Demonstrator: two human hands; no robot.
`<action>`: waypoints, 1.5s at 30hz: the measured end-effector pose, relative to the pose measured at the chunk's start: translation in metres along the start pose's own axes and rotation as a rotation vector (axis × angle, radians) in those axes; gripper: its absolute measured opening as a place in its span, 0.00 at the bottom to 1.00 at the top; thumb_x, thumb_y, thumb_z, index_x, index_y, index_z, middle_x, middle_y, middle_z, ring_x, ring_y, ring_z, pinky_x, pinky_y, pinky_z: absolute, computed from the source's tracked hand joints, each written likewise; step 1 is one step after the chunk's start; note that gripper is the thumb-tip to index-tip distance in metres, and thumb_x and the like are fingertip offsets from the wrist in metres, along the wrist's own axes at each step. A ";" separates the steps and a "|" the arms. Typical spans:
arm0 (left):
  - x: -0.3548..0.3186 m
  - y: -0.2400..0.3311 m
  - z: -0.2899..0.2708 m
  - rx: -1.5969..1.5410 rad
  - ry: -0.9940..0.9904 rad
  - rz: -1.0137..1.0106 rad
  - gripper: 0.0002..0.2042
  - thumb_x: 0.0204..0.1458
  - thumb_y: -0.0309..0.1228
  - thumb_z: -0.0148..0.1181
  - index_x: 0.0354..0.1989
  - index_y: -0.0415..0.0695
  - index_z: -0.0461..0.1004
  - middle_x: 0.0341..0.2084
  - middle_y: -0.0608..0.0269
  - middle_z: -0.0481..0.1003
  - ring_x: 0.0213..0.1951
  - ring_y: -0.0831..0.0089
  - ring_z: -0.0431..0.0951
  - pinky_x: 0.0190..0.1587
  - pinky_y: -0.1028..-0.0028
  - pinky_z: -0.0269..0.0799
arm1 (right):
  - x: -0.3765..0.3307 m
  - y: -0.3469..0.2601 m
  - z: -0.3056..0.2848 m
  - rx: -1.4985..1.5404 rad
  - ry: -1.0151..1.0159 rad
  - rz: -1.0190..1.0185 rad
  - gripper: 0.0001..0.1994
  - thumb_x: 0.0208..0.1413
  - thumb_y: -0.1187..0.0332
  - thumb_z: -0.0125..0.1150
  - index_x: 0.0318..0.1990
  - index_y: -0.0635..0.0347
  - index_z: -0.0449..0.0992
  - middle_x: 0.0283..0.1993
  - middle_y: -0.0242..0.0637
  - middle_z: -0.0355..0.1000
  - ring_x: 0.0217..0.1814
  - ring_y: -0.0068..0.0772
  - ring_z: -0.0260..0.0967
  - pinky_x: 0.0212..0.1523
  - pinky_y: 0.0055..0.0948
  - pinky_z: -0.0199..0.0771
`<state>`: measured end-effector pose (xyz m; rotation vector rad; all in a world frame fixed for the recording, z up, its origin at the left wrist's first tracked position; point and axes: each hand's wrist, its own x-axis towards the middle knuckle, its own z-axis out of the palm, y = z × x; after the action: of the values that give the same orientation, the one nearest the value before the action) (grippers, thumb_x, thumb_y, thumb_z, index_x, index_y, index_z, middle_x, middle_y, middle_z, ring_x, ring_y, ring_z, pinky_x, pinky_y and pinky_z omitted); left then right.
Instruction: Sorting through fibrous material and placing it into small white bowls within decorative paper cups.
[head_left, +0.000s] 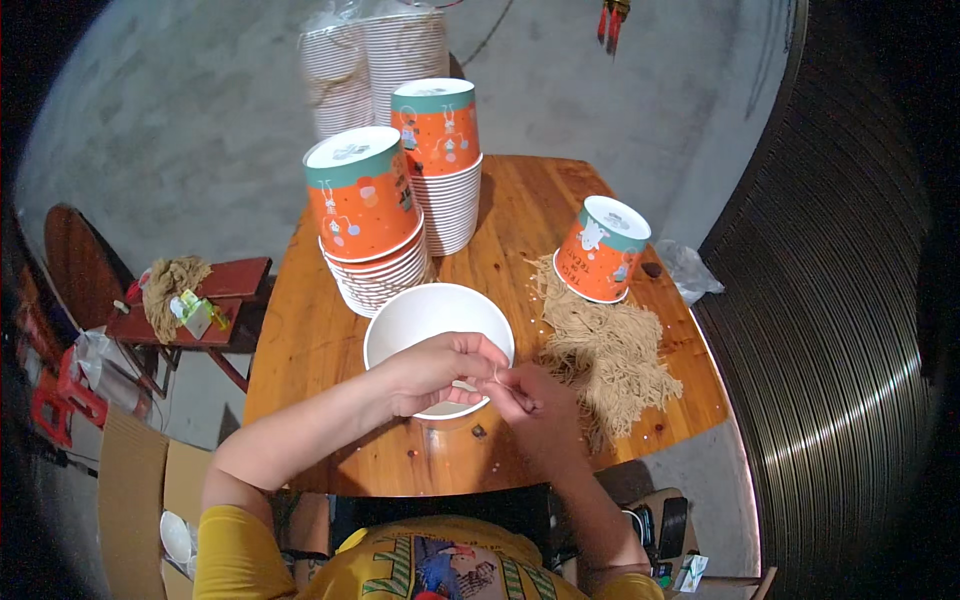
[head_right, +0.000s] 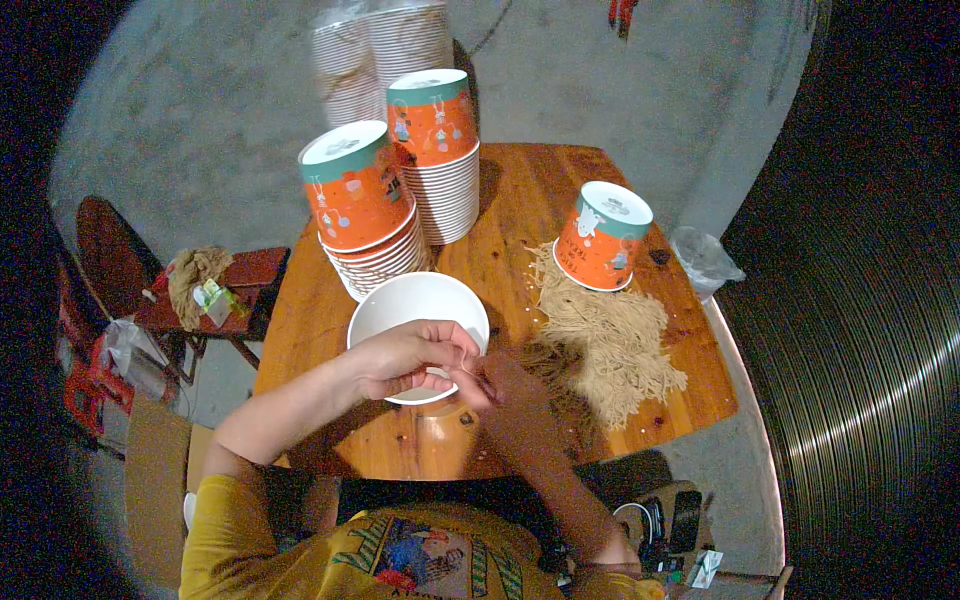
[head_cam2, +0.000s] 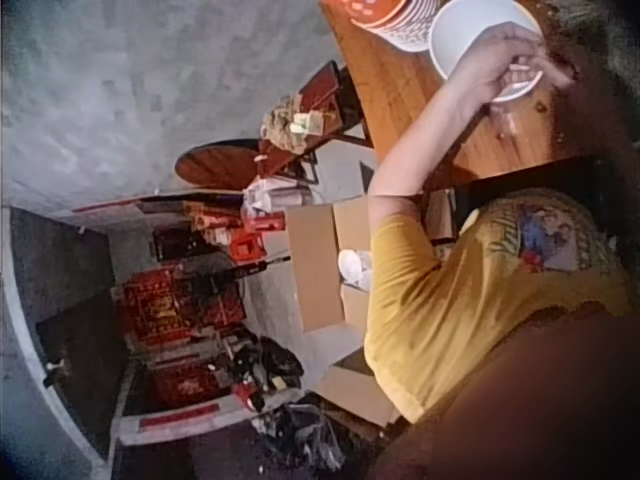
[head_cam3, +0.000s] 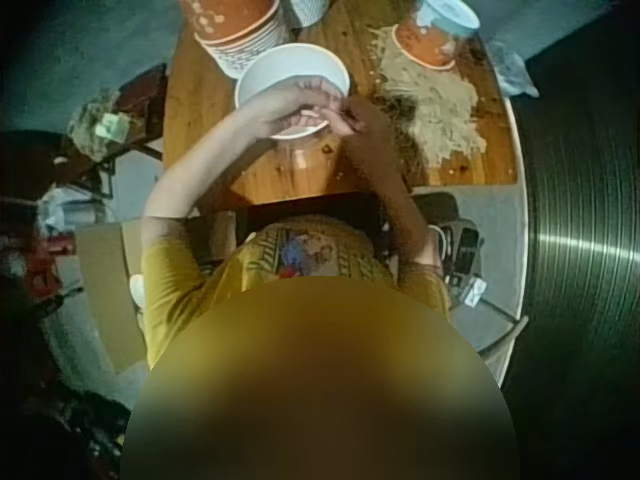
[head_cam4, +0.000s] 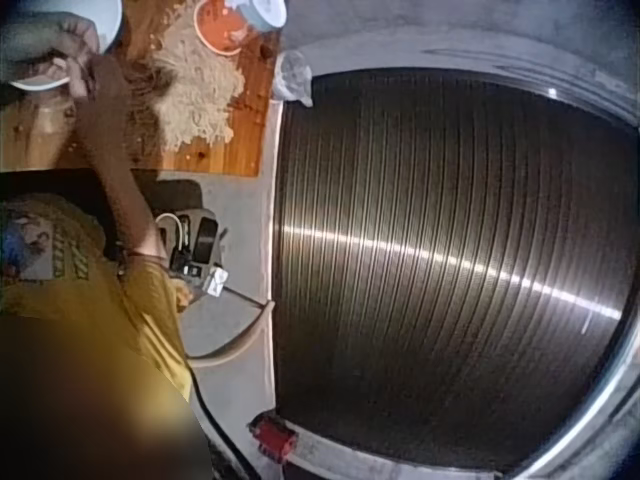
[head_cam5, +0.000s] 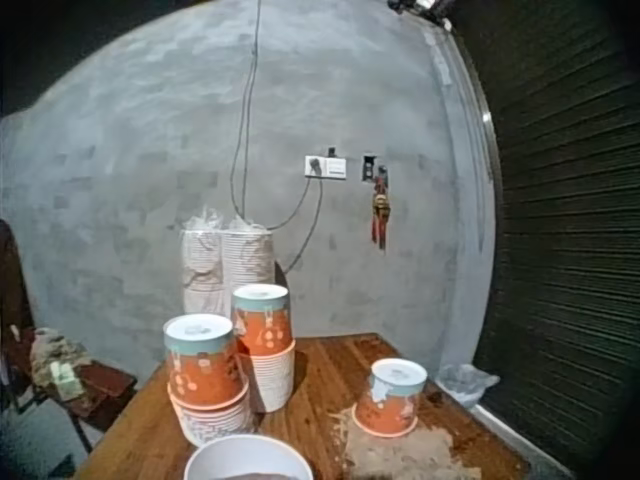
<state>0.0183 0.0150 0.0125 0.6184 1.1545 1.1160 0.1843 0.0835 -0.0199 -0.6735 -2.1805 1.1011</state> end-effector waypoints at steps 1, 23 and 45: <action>0.001 0.000 -0.001 -0.011 -0.025 0.004 0.06 0.53 0.23 0.53 0.38 0.44 0.70 0.32 0.69 0.73 0.32 0.84 0.72 0.35 0.85 0.70 | -0.001 0.010 0.000 0.077 -0.013 0.019 0.10 0.52 0.65 0.61 0.38 0.60 0.74 0.33 0.44 0.73 0.33 0.37 0.73 0.34 0.32 0.72; -0.005 0.000 0.007 0.634 0.061 0.348 0.16 0.46 0.20 0.55 0.46 0.40 0.66 0.33 0.67 0.65 0.37 0.79 0.65 0.44 0.80 0.64 | 0.012 0.004 -0.010 0.048 0.044 -0.021 0.08 0.51 0.69 0.61 0.35 0.61 0.71 0.28 0.39 0.70 0.29 0.30 0.69 0.32 0.29 0.70; -0.003 -0.009 0.009 1.018 0.249 0.721 0.03 0.46 0.22 0.54 0.30 0.39 0.70 0.32 0.56 0.63 0.37 0.64 0.66 0.41 0.71 0.66 | 0.003 0.008 0.001 -0.056 0.096 -0.113 0.09 0.52 0.66 0.63 0.34 0.61 0.72 0.28 0.41 0.69 0.28 0.35 0.68 0.29 0.32 0.69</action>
<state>0.0299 0.0100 0.0090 1.8268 1.7811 1.1501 0.1829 0.0899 -0.0264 -0.6065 -2.1460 0.9342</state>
